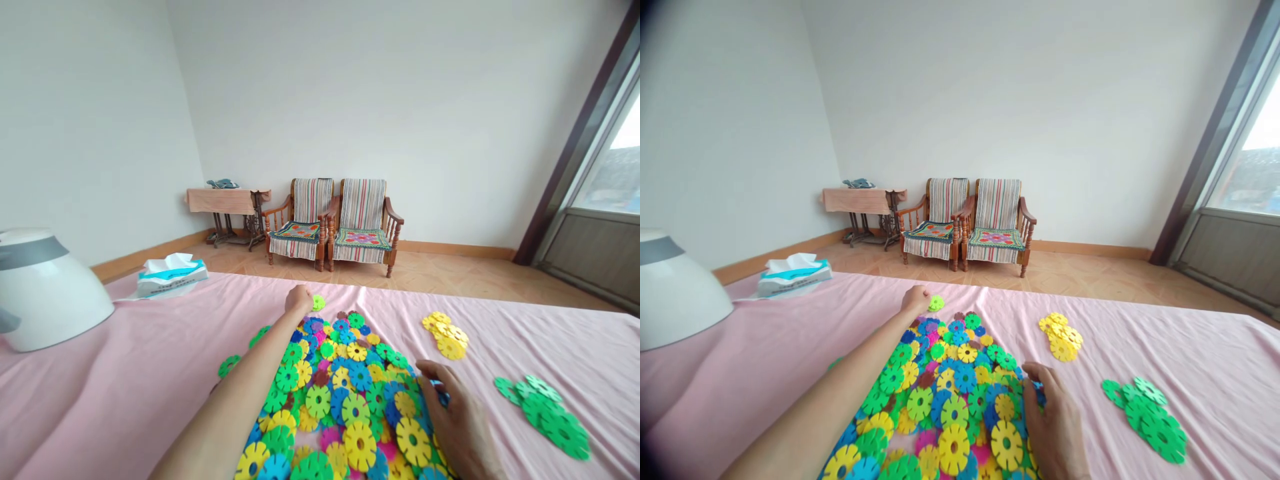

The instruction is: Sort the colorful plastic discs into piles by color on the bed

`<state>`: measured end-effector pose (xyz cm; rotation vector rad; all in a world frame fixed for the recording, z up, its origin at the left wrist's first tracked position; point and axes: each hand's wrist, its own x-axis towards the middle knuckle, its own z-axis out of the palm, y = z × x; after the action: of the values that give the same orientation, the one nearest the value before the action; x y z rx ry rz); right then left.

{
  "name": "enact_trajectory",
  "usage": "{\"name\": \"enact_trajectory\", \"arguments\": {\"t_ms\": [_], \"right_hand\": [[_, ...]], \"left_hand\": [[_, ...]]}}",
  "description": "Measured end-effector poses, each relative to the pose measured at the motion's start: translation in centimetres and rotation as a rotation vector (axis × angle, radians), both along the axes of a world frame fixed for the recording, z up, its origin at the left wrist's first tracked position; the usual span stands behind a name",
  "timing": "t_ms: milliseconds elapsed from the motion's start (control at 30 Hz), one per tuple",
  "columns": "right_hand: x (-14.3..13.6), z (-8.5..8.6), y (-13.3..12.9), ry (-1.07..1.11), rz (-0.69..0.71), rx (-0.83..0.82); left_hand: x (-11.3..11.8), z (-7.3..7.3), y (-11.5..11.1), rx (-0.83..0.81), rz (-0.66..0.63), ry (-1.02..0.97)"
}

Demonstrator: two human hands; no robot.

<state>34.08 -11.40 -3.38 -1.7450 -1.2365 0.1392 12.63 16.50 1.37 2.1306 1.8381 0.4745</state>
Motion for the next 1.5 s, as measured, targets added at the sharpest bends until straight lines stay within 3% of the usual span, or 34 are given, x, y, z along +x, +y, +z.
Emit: {"name": "enact_trajectory", "arguments": {"t_ms": [100, 333, 433, 533, 767, 1200, 1333, 1500], "right_hand": [[0.0, 0.0, 0.1, -0.012, 0.012, 0.008], [-0.1, 0.1, 0.3, -0.034, 0.013, 0.002], [-0.1, 0.1, 0.2, -0.026, 0.013, -0.008], [-0.1, 0.0, 0.2, -0.018, 0.009, 0.0], [0.1, -0.3, 0.4, -0.015, 0.013, 0.017], [0.0, -0.2, 0.3, -0.043, 0.031, 0.021], [0.0, -0.3, 0.3, -0.042, 0.025, 0.042], [0.1, -0.3, 0.3, -0.038, 0.037, 0.024]], "left_hand": [[-0.9, 0.2, 0.3, 0.063, -0.1, 0.051], [-2.0, 1.2, 0.7, 0.116, -0.68, 0.158], [-1.8, 0.9, 1.0, 0.104, -0.805, 0.206], [-1.7, 0.6, 1.3, 0.103, -0.817, 0.241], [-1.4, 0.7, 1.8, 0.116, -0.7, 0.285], [0.3, 1.3, 0.6, 0.173, -0.602, 0.209], [-0.2, 3.1, -2.0, 0.215, -0.614, 0.132], [-2.4, 5.9, -9.1, 0.099, -0.833, 0.071]]}}
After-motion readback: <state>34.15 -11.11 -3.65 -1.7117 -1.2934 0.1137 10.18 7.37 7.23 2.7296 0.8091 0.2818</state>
